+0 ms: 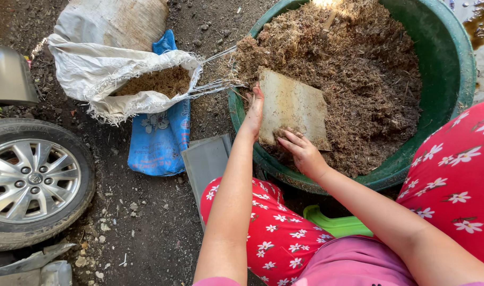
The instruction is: The person sits on a small stool and repeatedly cleans rectangular metal trays by rubbing them with a handful of fibrous material taken from a large green basin. After cleaning each tray, the person places it on a stack to the right.
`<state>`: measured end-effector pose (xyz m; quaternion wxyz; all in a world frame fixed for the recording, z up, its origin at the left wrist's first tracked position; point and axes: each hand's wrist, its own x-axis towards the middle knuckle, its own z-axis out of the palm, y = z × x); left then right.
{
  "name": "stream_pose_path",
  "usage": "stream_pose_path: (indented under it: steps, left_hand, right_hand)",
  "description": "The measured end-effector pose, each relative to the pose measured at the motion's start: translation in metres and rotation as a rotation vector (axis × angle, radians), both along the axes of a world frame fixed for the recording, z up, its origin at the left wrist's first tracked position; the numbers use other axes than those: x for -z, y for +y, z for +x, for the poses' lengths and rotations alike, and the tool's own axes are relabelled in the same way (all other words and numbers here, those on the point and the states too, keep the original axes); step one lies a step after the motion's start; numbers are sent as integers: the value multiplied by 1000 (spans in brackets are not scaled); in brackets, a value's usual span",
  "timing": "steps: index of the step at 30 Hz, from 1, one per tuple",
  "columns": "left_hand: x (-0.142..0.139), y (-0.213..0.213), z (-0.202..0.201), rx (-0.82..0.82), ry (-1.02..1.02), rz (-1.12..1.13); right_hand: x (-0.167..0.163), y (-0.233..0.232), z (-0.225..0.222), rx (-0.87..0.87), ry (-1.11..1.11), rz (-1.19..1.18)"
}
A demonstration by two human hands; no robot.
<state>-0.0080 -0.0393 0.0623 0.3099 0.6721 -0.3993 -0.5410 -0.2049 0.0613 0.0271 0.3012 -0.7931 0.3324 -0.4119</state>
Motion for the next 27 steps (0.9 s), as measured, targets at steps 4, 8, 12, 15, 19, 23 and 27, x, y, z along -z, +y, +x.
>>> stream_pose_path:
  steps: [4, 8, 12, 15, 19, 23, 27]
  left_hand:
    - [2, 0, -1, -36, 4, -20]
    - [1, 5, -7, -44, 47, -100]
    - [12, 17, -3, -90, 77, -107]
    - [30, 30, 10, -152, -7, -85]
    - [50, 44, 21, -127, -208, -99]
    - [49, 50, 22, -148, -351, -55]
    - [37, 55, 21, -164, -198, -151]
  right_hand:
    - [3, 12, 29, 73, -17, 3]
    - [24, 29, 29, 105, -42, -7]
    - [67, 36, 1, 266, -98, 228]
    - [102, 19, -20, 357, -1022, 1152]
    - [123, -5, -34, 743, -650, 1290]
    - [115, 0, 11, 804, -521, 1200]
    - [111, 11, 32, 480, 38, 597]
